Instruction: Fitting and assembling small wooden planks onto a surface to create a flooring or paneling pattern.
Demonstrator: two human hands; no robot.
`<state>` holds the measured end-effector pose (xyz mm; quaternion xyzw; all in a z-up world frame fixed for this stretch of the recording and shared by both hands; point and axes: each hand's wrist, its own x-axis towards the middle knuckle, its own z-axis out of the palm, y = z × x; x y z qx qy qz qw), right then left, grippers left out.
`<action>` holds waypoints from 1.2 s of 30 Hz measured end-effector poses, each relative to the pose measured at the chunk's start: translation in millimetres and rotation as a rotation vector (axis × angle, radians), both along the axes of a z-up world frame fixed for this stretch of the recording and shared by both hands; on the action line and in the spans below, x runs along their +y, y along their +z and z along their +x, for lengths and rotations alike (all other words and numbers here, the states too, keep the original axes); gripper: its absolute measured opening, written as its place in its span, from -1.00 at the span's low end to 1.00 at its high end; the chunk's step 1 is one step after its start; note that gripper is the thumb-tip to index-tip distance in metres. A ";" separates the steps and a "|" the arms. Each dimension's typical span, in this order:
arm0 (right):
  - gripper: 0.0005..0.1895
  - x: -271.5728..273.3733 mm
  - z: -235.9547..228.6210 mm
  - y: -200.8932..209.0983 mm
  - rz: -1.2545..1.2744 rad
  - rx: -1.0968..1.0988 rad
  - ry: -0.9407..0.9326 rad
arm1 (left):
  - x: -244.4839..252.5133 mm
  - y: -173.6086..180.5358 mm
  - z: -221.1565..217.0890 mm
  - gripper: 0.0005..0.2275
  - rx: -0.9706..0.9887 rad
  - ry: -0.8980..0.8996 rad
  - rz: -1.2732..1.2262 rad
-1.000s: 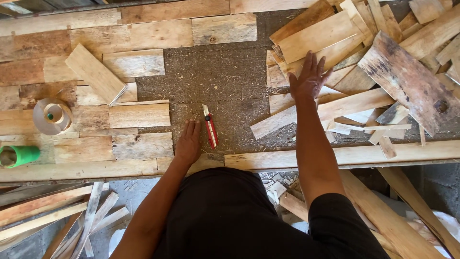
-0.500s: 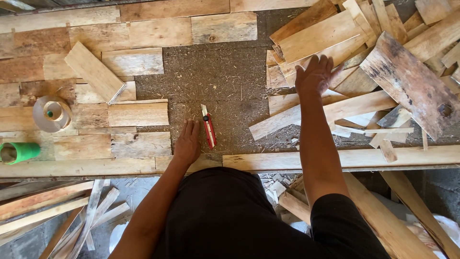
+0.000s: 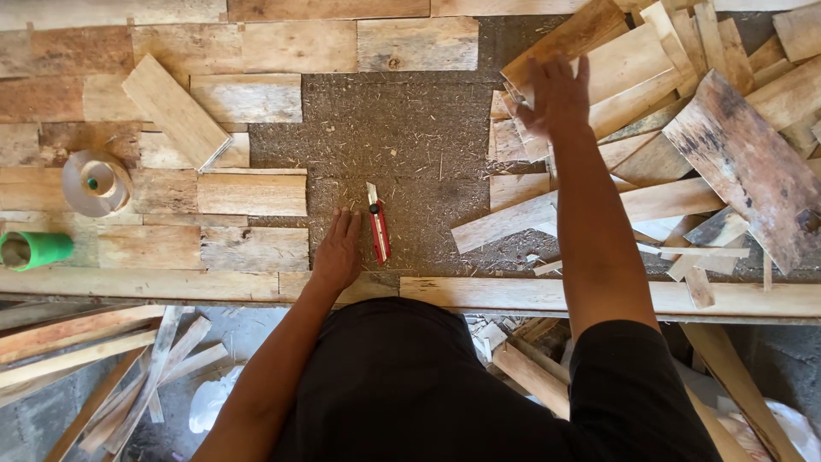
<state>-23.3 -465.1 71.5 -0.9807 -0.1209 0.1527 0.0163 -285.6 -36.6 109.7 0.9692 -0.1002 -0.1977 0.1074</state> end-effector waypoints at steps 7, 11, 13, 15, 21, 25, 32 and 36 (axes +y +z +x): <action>-0.76 -35.5 7.4 -29.0 -0.079 -0.078 -0.114 | -1.8 4.2 0.7 -0.32 -0.004 0.046 -0.038; -0.71 -24.2 7.1 -9.1 -0.039 -0.094 -0.092 | -1.3 0.1 1.4 -0.33 -0.027 0.057 -0.044; -0.70 -20.8 5.0 -17.9 -0.020 -0.124 -0.075 | -0.6 0.6 1.2 -0.32 -0.039 0.047 -0.051; -0.68 -15.1 3.3 -22.0 0.000 -0.157 -0.058 | -0.5 -0.3 1.2 -0.31 -0.052 0.039 -0.056; -0.53 1.7 3.3 -15.7 0.138 -0.133 -0.080 | -3.9 1.3 5.4 -0.30 0.044 0.058 0.013; -0.35 9.5 9.2 -15.4 0.160 -0.188 0.017 | -3.2 0.1 4.3 -0.31 0.046 0.055 0.025; -0.38 23.1 21.1 -23.2 0.180 -0.176 -0.047 | -2.8 0.9 3.8 -0.33 0.000 0.074 -0.014; -0.49 30.6 22.8 -48.5 0.100 -0.143 -0.031 | -3.7 1.9 5.0 -0.34 0.014 0.083 -0.022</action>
